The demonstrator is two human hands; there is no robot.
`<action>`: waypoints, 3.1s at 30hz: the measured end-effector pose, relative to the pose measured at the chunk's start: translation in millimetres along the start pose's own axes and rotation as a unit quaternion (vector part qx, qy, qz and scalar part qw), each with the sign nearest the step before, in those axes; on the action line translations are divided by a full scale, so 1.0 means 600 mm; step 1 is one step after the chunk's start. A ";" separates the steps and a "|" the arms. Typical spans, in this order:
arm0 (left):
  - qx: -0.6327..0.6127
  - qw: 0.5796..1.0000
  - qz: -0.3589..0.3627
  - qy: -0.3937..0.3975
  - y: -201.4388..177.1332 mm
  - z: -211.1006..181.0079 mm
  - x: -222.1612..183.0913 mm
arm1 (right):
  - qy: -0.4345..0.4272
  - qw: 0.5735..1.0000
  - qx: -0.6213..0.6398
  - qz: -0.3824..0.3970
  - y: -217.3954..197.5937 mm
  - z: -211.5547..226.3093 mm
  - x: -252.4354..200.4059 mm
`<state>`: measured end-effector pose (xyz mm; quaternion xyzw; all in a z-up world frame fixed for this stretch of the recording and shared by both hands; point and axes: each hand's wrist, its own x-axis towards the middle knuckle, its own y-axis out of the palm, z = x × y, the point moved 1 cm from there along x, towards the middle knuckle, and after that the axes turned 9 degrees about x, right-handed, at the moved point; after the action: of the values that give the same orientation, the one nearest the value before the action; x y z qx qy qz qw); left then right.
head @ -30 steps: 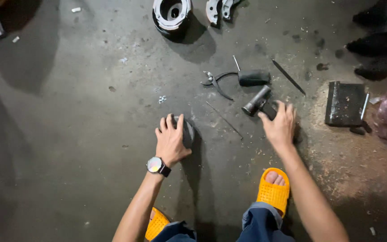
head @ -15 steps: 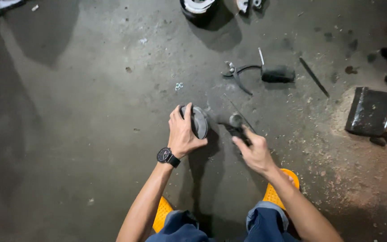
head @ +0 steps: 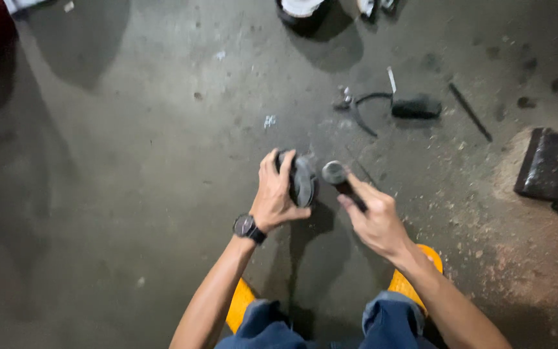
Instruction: The person sits on the workshop floor cleaning and reassembling a motorcycle clutch hub. They scrape residue from the hub with a small tool, tap components with a hammer, fit the clutch shoes into the hub, then stand and carry the assembled part and a power tool across the workshop.
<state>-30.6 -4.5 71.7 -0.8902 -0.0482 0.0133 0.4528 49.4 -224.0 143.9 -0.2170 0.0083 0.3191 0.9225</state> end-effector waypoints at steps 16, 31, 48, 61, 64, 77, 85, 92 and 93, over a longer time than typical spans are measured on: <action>-0.007 1.000 0.016 0.021 -0.012 0.001 0.004 | -0.125 0.990 0.044 -0.050 -0.027 0.023 -0.039; -0.015 0.998 0.032 0.052 -0.037 -0.012 0.009 | -0.068 0.996 -0.051 -0.004 -0.032 0.012 -0.030; 0.388 0.856 0.178 0.293 -0.012 0.050 0.020 | 0.187 0.981 0.047 -0.003 -0.030 -0.071 -0.055; 0.101 0.975 0.101 -0.172 -0.005 0.042 0.035 | -0.074 0.997 -0.006 -0.008 -0.031 -0.050 -0.004; 0.011 0.995 0.072 -0.061 -0.019 0.036 0.007 | -0.053 0.998 -0.022 0.024 -0.026 -0.049 -0.014; -0.014 0.993 0.118 0.018 -0.047 0.018 0.014 | -0.243 0.968 -0.052 0.032 -0.055 0.010 -0.021; -0.003 0.987 0.156 0.043 -0.064 0.006 0.014 | -0.032 0.969 -0.182 0.162 -0.067 0.003 -0.027; -0.039 0.989 0.138 0.047 -0.083 -0.001 0.020 | -0.184 0.979 -0.075 0.053 -0.069 0.020 -0.050; -0.035 0.989 0.130 0.058 -0.092 -0.003 0.032 | -0.137 0.980 -0.124 0.079 -0.062 0.014 -0.033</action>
<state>-15.2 28.1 117.7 -0.9035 0.0940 0.0184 0.4177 54.4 -258.2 169.3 -0.2830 -0.1410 0.4161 0.8526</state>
